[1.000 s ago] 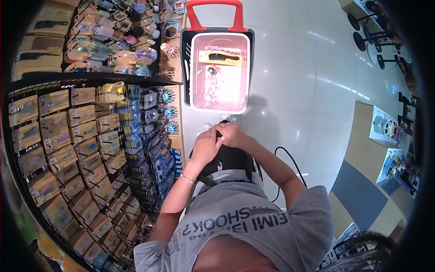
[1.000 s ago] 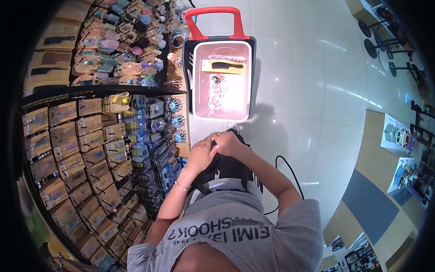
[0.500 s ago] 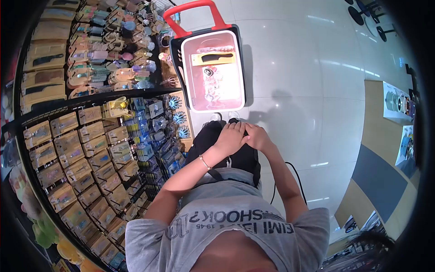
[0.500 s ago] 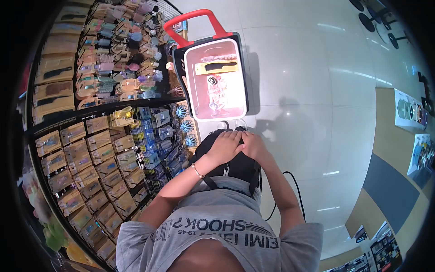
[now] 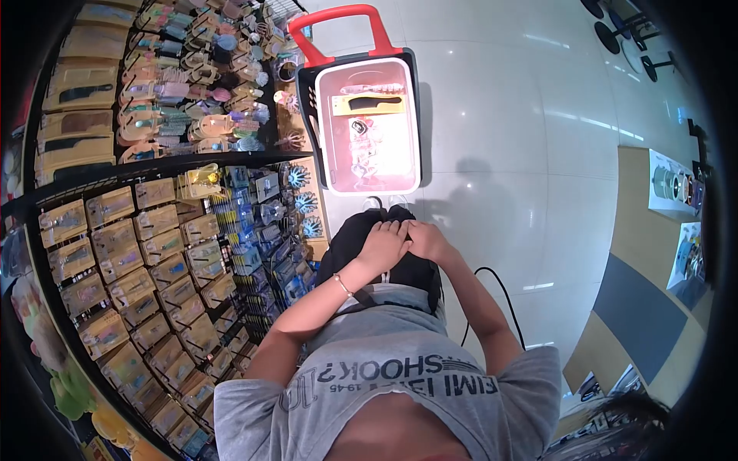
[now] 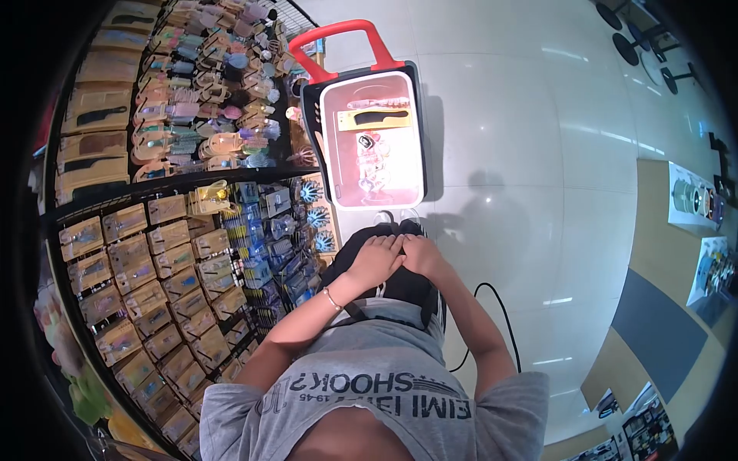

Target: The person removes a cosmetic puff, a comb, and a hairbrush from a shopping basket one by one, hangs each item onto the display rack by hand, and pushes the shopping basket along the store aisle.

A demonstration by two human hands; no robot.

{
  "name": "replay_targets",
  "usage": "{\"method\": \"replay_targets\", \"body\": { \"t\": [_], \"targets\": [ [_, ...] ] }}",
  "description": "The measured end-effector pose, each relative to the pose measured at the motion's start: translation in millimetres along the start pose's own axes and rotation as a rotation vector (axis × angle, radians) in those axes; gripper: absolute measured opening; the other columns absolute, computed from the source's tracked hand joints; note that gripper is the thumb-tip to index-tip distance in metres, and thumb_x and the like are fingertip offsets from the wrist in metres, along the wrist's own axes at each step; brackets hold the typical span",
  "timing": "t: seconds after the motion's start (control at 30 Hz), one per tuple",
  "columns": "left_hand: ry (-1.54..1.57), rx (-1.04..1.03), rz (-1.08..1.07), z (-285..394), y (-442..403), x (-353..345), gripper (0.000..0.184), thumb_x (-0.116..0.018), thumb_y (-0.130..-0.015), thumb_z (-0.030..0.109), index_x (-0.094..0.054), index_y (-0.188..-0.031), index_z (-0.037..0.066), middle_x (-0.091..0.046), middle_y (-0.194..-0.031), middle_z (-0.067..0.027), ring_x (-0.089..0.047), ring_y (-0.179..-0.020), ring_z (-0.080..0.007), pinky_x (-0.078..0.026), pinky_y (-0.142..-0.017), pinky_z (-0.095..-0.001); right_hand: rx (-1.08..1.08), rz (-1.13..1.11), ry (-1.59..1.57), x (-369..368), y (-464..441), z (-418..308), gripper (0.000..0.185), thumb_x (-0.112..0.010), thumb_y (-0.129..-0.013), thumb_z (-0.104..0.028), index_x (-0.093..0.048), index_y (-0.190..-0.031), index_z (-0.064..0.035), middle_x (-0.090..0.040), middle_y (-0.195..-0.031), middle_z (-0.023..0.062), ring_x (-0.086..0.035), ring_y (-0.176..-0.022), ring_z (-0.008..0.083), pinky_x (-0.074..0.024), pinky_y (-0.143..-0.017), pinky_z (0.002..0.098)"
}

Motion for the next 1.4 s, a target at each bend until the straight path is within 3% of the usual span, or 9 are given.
{"method": "replay_targets", "body": {
  "t": [0.13,0.3,0.53,0.8,0.97,1.07,1.2,1.27,1.4],
  "targets": [
    [0.050,0.090,0.059,-28.6,9.8,1.3,0.044,-0.045,-0.086,0.028,-0.046,-0.119,-0.001,-0.056,-0.107,-0.0177,-0.052,-0.102,-0.0287,-0.038,-0.091,-0.0388,0.102,0.017,0.086,-17.2,-23.7,-9.7,0.041,-0.055,-0.070,-0.023,-0.056,-0.103,0.0011,-0.059,-0.100,0.0152,-0.058,-0.088,0.0310,-0.0465,-0.078,0.0387],
    [0.189,0.174,0.113,-60.3,23.1,-0.7,0.047,-0.048,-0.084,0.028,-0.044,-0.120,-0.001,-0.057,-0.104,-0.0174,-0.055,-0.096,-0.0290,-0.041,-0.087,-0.0362,0.082,-0.219,0.194,-33.3,-42.6,-23.4,0.042,-0.058,-0.071,-0.031,-0.057,-0.102,-0.0024,-0.057,-0.105,0.0108,-0.058,-0.090,0.0273,-0.0468,-0.078,0.0385],
    [0.119,0.086,0.106,-103.7,36.8,-17.4,0.040,-0.052,-0.081,0.029,-0.050,-0.114,0.006,-0.058,-0.090,-0.0127,-0.058,-0.084,-0.0286,-0.045,-0.074,-0.0367,0.135,-0.327,0.293,-25.4,-62.9,-76.0,0.043,-0.061,-0.068,-0.037,-0.059,-0.099,-0.0064,-0.058,-0.103,0.0094,-0.059,-0.088,0.0270,-0.0470,-0.077,0.0385],
    [0.124,0.036,-0.051,-184.6,23.3,-29.4,0.041,-0.051,-0.078,0.031,-0.053,-0.110,0.006,-0.057,-0.097,-0.0152,-0.056,-0.090,-0.0290,-0.043,-0.078,-0.0387,0.035,-0.527,0.159,-33.5,-110.2,-145.4,0.044,-0.057,-0.077,-0.040,-0.059,-0.103,-0.0042,-0.059,-0.103,0.0125,-0.055,-0.096,0.0276,-0.0427,-0.085,0.0385],
    [0.111,0.017,0.121,-224.9,15.4,-4.7,0.042,-0.047,-0.081,0.040,-0.056,-0.100,0.003,-0.059,-0.090,-0.0146,-0.058,-0.085,-0.0288,-0.043,-0.075,-0.0395,0.177,-0.222,0.174,-13.8,-138.3,-175.9,0.042,-0.056,-0.079,-0.035,-0.052,-0.106,-0.0036,-0.060,-0.091,0.0157,-0.058,-0.086,0.0303,-0.0446,-0.076,0.0410],
    [0.136,0.021,0.142,-236.6,5.6,-1.9,0.049,-0.042,-0.085,0.047,-0.056,-0.097,0.001,-0.060,-0.088,-0.0157,-0.058,-0.083,-0.0295,-0.044,-0.073,-0.0399,-0.047,-0.357,0.149,-15.0,-144.9,-167.6,0.041,-0.055,-0.081,-0.028,-0.046,-0.112,-0.0025,-0.060,-0.094,0.0172,-0.057,-0.089,0.0316,-0.0427,-0.081,0.0409],
    [0.417,0.038,0.126,-240.6,-12.7,-22.9,0.038,-0.051,-0.081,0.036,-0.056,-0.096,0.001,-0.059,-0.085,-0.0172,-0.059,-0.079,-0.0326,-0.046,-0.070,-0.0422,-0.026,-0.126,-0.023,-15.7,-156.2,-146.7,0.036,-0.056,-0.080,-0.023,-0.048,-0.108,-0.0021,-0.061,-0.088,0.0178,-0.059,-0.085,0.0312,-0.0441,-0.076,0.0404],
    [0.584,0.067,0.114,-241.3,-26.3,-45.0,0.034,-0.055,-0.079,0.031,-0.055,-0.096,0.001,-0.059,-0.084,-0.0177,-0.058,-0.078,-0.0340,-0.047,-0.069,-0.0428,-0.299,-0.161,-0.173,-24.1,-160.8,-112.2,0.031,-0.055,-0.080,-0.017,-0.047,-0.105,-0.0020,-0.061,-0.086,0.0175,-0.059,-0.082,0.0307,-0.0455,-0.072,0.0385],
    [0.755,0.164,0.181,-244.5,-43.5,-79.8,0.029,-0.060,-0.073,0.019,-0.055,-0.096,0.002,-0.059,-0.087,-0.0180,-0.058,-0.083,-0.0346,-0.047,-0.071,-0.0422,-0.424,-0.017,-0.296,-43.1,-176.8,-50.4,0.021,-0.053,-0.079,-0.018,-0.051,-0.093,-0.0019,-0.061,-0.078,0.0167,-0.061,-0.074,0.0318,-0.0466,-0.068,0.0359]
  ]
}}
Point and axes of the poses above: each hand's wrist, its own y-axis away from the middle knuckle, its own x-axis out of the back of the hand, z = x × y, the point moved 10 cm from there along -y, towards the middle knuckle
